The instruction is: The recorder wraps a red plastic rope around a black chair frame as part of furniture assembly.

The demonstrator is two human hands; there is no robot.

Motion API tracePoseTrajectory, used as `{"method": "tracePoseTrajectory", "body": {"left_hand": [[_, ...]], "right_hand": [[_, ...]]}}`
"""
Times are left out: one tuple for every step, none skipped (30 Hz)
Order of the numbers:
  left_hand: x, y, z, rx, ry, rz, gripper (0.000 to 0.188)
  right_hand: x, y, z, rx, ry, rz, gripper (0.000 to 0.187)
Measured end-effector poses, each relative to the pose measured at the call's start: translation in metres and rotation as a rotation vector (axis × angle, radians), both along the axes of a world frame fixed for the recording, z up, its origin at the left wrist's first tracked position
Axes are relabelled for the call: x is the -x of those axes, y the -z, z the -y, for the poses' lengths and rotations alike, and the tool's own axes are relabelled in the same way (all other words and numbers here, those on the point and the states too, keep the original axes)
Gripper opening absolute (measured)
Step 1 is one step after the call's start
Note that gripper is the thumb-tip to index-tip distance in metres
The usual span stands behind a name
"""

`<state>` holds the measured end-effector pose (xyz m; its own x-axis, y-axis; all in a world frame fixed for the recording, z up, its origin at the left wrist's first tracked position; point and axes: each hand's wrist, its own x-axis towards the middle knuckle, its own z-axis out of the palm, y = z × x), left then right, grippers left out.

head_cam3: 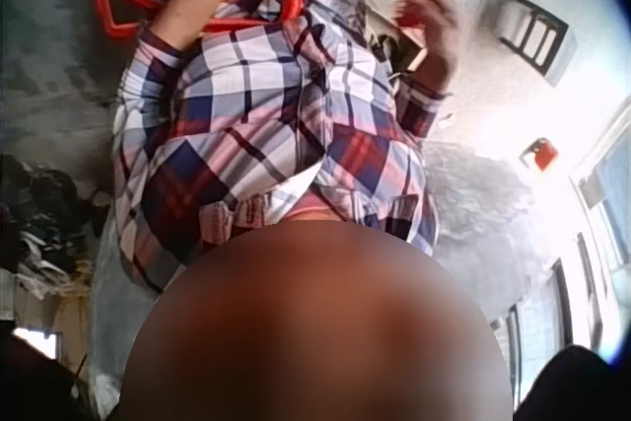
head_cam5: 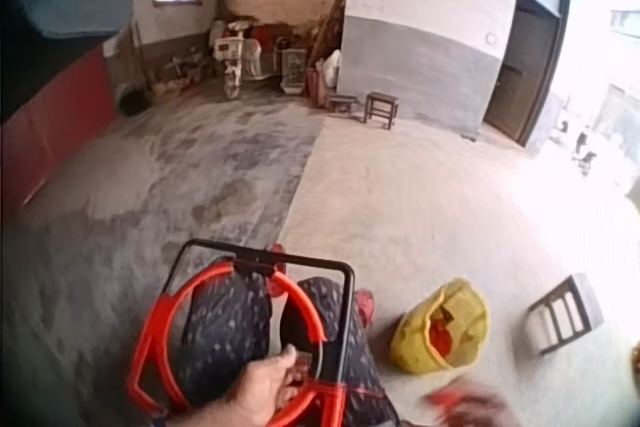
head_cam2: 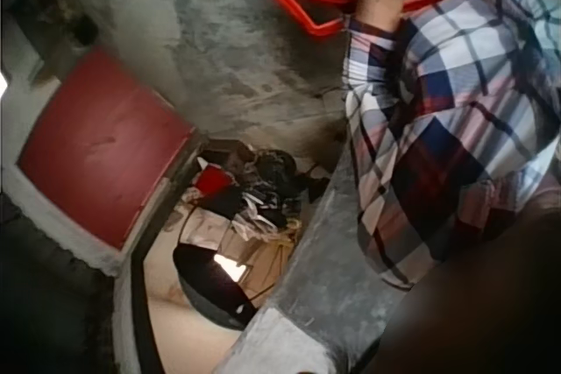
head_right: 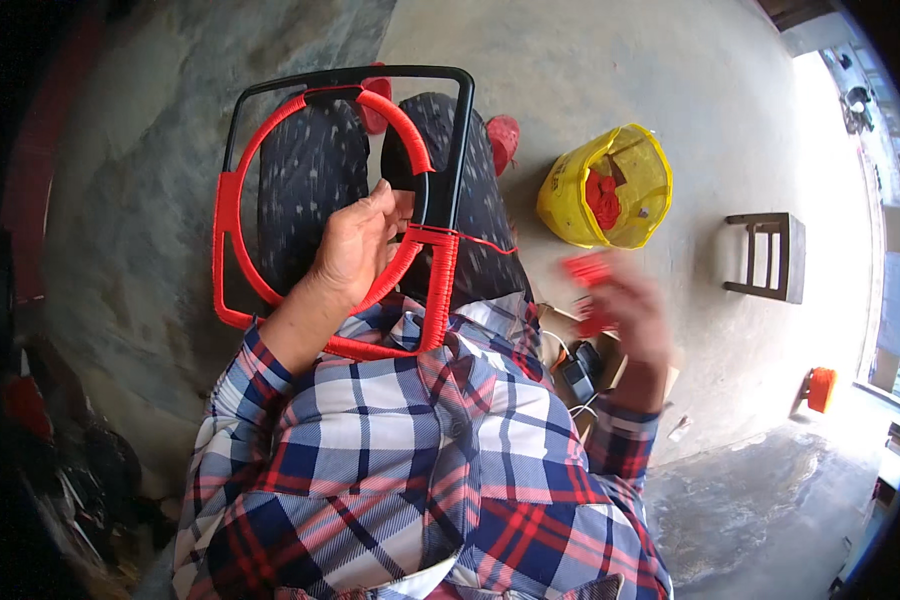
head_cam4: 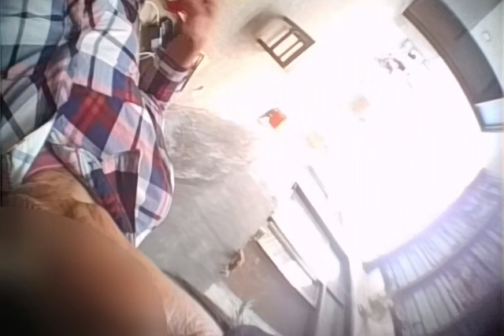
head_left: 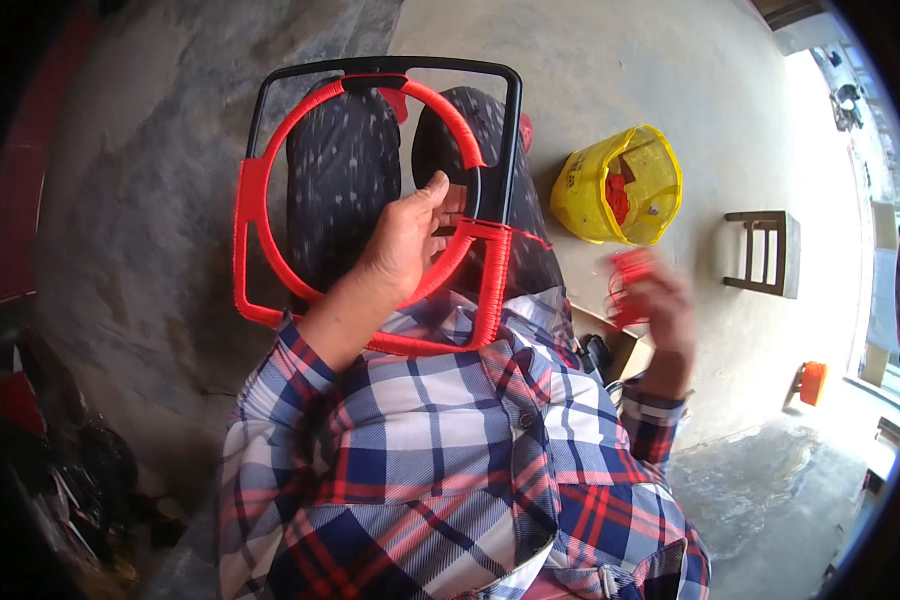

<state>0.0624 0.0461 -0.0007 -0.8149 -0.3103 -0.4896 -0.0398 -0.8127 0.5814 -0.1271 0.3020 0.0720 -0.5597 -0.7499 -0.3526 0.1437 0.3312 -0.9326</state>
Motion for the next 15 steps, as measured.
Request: {"method": "tracePoseTrajectory", "body": {"left_hand": [[0.0, -0.003, -0.002, -0.019, -0.018, -0.036, 0.036], [0.001, -0.004, -0.003, -0.04, -0.037, -0.073, 0.035], [0.004, -0.007, -0.005, -0.037, -0.016, -0.071, 0.035], [0.002, -0.007, -0.007, -0.056, -0.035, -0.065, 0.033], [0.004, -0.008, -0.009, -0.08, -0.045, -0.065, 0.032], [0.004, -0.007, -0.009, -0.072, -0.04, -0.067, 0.032], [0.004, -0.002, -0.01, -0.09, 0.006, -0.05, 0.029], [0.005, -0.001, -0.011, -0.111, 0.054, -0.032, 0.025], [0.005, -0.001, -0.011, -0.108, 0.06, -0.037, 0.025], [0.004, -0.004, -0.013, -0.091, -0.005, -0.013, 0.022], [0.003, -0.007, -0.013, -0.074, -0.071, 0.011, 0.019], [0.004, -0.009, -0.013, -0.058, -0.136, 0.035, 0.016], [0.0, -0.006, -0.007, 0.025, -0.203, 0.117, 0.016], [-0.002, -0.004, -0.007, 0.027, -0.205, 0.117, 0.016], [-0.004, -0.003, -0.009, 0.149, -0.297, 0.049, 0.017]], "right_hand": [[-0.007, 0.012, 0.022, 0.125, -0.483, -0.248, 0.032], [-0.027, 0.003, 0.048, -0.067, -0.61, -0.294, 0.032], [-0.033, 0.031, 0.063, 0.152, -0.64, -0.646, 0.042], [-0.041, 0.03, 0.077, 0.168, -0.637, -0.644, 0.042], [-0.047, 0.021, 0.089, 0.042, -0.507, -0.474, 0.05], [-0.048, 0.016, 0.096, -0.079, -0.377, -0.303, 0.059], [-0.046, 0.02, 0.099, -0.075, -0.372, -0.308, 0.059], [-0.043, 0.029, 0.101, 0.051, -0.356, -0.286, 0.064], [-0.039, 0.036, 0.104, 0.177, -0.341, -0.264, 0.07], [-0.035, 0.038, 0.106, 0.18, -0.341, -0.267, 0.07], [-0.03, 0.038, 0.106, 0.189, -0.286, -0.315, 0.07], [-0.024, 0.04, 0.107, 0.198, -0.231, -0.362, 0.069], [-0.021, 0.041, 0.114, 0.243, -0.118, -0.289, 0.074], [-0.02, 0.039, 0.117, 0.245, -0.119, -0.289, 0.074], [-0.02, 0.035, 0.121, 0.29, -0.157, -0.601, 0.077]]}}
